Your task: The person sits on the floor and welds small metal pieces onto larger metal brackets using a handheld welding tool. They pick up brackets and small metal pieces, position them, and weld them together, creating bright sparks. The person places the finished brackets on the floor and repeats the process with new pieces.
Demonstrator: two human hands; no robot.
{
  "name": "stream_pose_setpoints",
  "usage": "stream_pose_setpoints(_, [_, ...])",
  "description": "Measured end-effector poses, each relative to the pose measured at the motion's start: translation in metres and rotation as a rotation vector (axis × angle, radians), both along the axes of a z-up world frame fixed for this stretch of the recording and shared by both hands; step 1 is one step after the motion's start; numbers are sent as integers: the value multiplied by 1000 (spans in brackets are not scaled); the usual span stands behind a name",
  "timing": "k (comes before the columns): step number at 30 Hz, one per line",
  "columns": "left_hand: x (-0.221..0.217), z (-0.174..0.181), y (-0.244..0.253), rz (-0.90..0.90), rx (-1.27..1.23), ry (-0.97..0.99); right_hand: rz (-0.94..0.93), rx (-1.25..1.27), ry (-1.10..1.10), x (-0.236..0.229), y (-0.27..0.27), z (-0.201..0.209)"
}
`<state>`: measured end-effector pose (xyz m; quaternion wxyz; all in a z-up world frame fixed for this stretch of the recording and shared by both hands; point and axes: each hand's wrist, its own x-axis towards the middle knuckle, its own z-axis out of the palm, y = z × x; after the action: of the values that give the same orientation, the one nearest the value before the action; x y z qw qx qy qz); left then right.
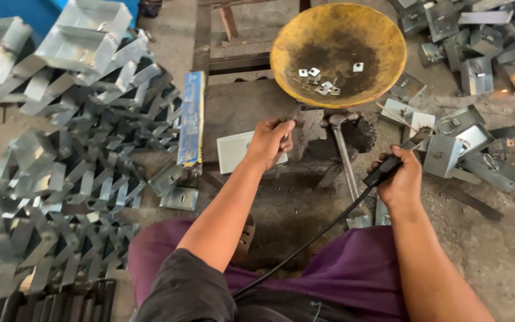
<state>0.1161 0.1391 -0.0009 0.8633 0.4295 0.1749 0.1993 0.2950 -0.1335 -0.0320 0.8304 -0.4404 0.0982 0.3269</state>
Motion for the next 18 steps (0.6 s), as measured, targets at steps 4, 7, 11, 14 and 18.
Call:
stream_pose_setpoints(4, [-65,1,-5,13,-198,-85,32,-43,-23,0,2,3])
stream_pose_setpoints(7, [-105,-1,-16,83,-329,-55,39,-44,-34,-5,5,3])
stream_pose_setpoints(11, [-145,-6,-24,121,-346,-33,37,-60,-22,-14,14,7])
stream_pose_setpoints(14, [-175,-19,-23,114,-312,-74,57,-49,-87,-26,17,9])
stream_pose_setpoints(18, [-196,-32,-14,240,-198,-14,102,-135,-60,-49,23,16])
